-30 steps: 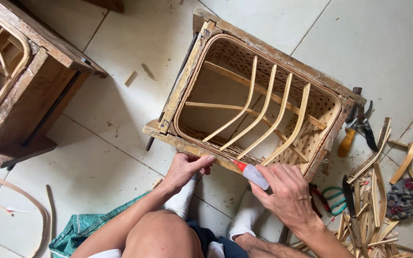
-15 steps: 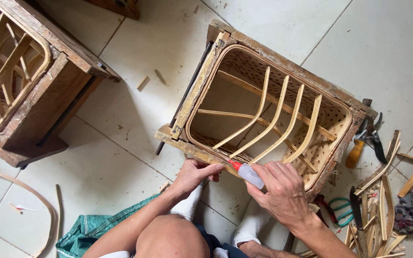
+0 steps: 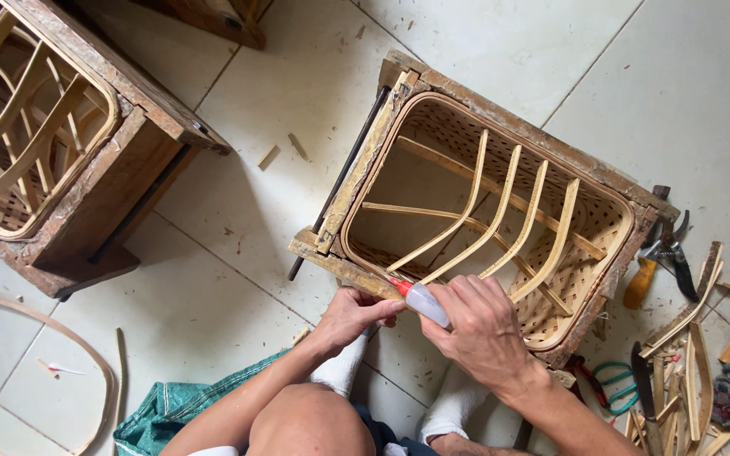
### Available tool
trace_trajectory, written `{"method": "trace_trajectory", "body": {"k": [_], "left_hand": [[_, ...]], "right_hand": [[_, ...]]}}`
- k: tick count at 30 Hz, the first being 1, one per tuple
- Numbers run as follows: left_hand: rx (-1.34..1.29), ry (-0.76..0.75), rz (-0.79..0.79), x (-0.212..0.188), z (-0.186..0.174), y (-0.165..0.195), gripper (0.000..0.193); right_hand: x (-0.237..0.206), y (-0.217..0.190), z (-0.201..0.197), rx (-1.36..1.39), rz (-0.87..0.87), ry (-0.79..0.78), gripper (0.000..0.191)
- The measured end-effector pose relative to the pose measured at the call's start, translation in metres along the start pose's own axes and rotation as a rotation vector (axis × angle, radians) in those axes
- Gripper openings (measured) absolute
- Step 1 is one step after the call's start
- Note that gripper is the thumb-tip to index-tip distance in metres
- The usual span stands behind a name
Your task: The person sits on the floor assembling a bamboo basket in a wooden jig. They squeeze glue from a bottle along the basket rim, fit curved bamboo strips into the rim, tap strips into place with a hammer, and trim or press strips using a knife and pliers.
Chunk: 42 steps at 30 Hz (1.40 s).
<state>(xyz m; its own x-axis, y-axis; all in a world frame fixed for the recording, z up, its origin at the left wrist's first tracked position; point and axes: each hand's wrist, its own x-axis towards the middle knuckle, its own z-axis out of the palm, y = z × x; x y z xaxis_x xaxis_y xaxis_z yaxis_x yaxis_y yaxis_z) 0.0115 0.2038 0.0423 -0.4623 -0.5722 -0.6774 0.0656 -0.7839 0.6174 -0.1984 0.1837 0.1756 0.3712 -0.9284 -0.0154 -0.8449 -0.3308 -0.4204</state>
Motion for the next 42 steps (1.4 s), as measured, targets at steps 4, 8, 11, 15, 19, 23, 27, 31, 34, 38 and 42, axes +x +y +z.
{"method": "trace_trajectory", "body": {"k": [4,8,11,15,19,23,27,31,34,38,42], "left_hand": [[0.044,-0.008,-0.035,0.000,-0.001,0.007,0.034],[0.366,-0.108,-0.063,-0.023,-0.023,0.029,0.034],[0.377,0.138,0.062,-0.050,-0.050,0.052,0.022],[0.450,0.602,0.741,-0.036,-0.072,0.080,0.018],[0.504,0.590,0.819,0.020,-0.075,0.084,0.024],[0.932,0.798,0.774,0.035,-0.079,0.066,0.033],[1.075,0.861,0.809,0.033,-0.087,0.057,0.035],[1.107,0.864,0.812,0.038,-0.092,0.053,0.034],[1.119,0.891,0.808,0.040,-0.097,0.049,0.034],[1.110,0.831,0.812,0.039,-0.104,0.046,0.033],[1.121,0.839,0.847,0.039,-0.104,0.043,0.031]], "right_hand": [[-0.004,0.001,-0.003,0.009,0.017,-0.001,0.031],[-0.038,0.022,-0.015,0.116,0.188,0.049,0.041],[-0.091,0.052,-0.023,0.397,0.560,0.138,0.042],[-0.160,0.099,-0.012,0.890,0.888,0.470,0.038],[-0.192,0.115,0.015,0.989,0.924,0.545,0.039],[-0.189,0.119,0.028,0.958,0.945,0.480,0.038],[-0.172,0.132,0.024,1.034,0.972,0.439,0.035],[-0.161,0.138,0.020,1.069,1.005,0.429,0.039],[-0.159,0.138,0.019,1.038,1.009,0.416,0.042],[-0.161,0.139,0.021,0.999,1.026,0.405,0.045],[-0.167,0.137,0.025,1.014,1.062,0.383,0.046]]}}
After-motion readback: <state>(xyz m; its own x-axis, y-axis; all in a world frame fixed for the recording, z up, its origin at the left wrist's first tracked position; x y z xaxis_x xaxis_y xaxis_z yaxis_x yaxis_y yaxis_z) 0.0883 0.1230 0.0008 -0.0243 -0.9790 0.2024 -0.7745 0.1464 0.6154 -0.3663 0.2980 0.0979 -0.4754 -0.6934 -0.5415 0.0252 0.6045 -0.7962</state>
